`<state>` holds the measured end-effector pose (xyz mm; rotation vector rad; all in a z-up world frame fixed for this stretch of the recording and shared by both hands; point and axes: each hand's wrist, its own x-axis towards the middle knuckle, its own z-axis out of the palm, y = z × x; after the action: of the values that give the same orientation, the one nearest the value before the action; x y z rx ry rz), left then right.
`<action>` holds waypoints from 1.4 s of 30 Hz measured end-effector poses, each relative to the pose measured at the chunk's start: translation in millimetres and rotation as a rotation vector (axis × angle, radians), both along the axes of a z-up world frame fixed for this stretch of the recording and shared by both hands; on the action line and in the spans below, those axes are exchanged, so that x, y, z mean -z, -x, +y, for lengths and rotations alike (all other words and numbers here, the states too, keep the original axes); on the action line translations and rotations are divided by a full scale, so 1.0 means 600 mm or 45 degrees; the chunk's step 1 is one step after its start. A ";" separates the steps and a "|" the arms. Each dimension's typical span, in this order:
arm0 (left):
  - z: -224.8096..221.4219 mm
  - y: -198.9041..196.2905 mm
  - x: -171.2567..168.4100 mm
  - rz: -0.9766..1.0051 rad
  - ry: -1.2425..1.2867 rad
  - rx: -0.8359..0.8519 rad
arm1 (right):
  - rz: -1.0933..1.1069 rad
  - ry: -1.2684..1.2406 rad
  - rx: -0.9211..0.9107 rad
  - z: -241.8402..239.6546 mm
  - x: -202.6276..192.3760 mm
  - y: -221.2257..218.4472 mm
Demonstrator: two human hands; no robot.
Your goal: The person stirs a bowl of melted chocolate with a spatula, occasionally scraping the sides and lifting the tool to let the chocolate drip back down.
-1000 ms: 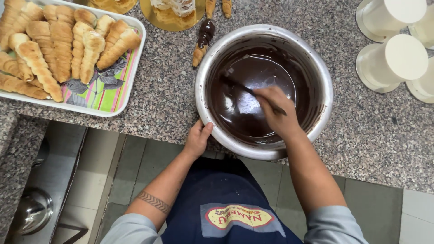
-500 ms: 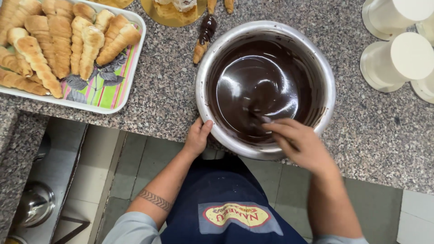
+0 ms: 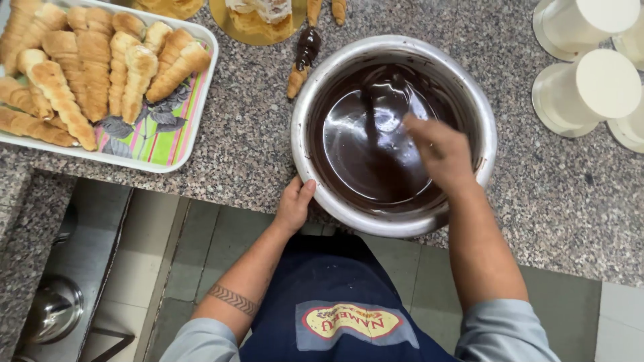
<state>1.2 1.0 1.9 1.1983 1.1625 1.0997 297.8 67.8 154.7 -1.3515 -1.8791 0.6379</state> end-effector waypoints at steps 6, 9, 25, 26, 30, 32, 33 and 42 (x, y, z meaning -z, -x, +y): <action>-0.007 -0.001 -0.005 0.048 -0.030 -0.012 | -0.044 -0.076 -0.152 -0.001 -0.042 -0.041; -0.002 -0.001 -0.003 -0.014 0.006 -0.003 | 0.007 -0.232 -0.029 0.024 -0.024 -0.008; 0.001 -0.001 0.009 -0.072 0.000 0.011 | 0.257 0.109 -0.017 -0.046 0.035 0.027; -0.003 0.001 0.010 -0.081 0.009 0.015 | 0.223 0.016 0.022 -0.030 0.038 0.028; -0.002 -0.002 0.005 -0.066 0.000 0.003 | -0.085 -0.117 0.167 -0.044 0.002 -0.032; -0.003 -0.003 0.006 -0.079 0.018 0.007 | -0.098 0.023 0.312 -0.064 -0.016 -0.074; -0.007 -0.003 0.007 -0.070 0.021 0.004 | -0.054 0.070 0.381 -0.068 -0.017 -0.088; -0.006 -0.002 0.005 -0.095 -0.028 0.011 | 0.383 0.394 -0.037 -0.018 0.020 -0.012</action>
<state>2.3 -2.4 -1.0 1.1685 1.0902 1.1433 304.7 57.1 142.7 -1.3304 -1.6054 1.1179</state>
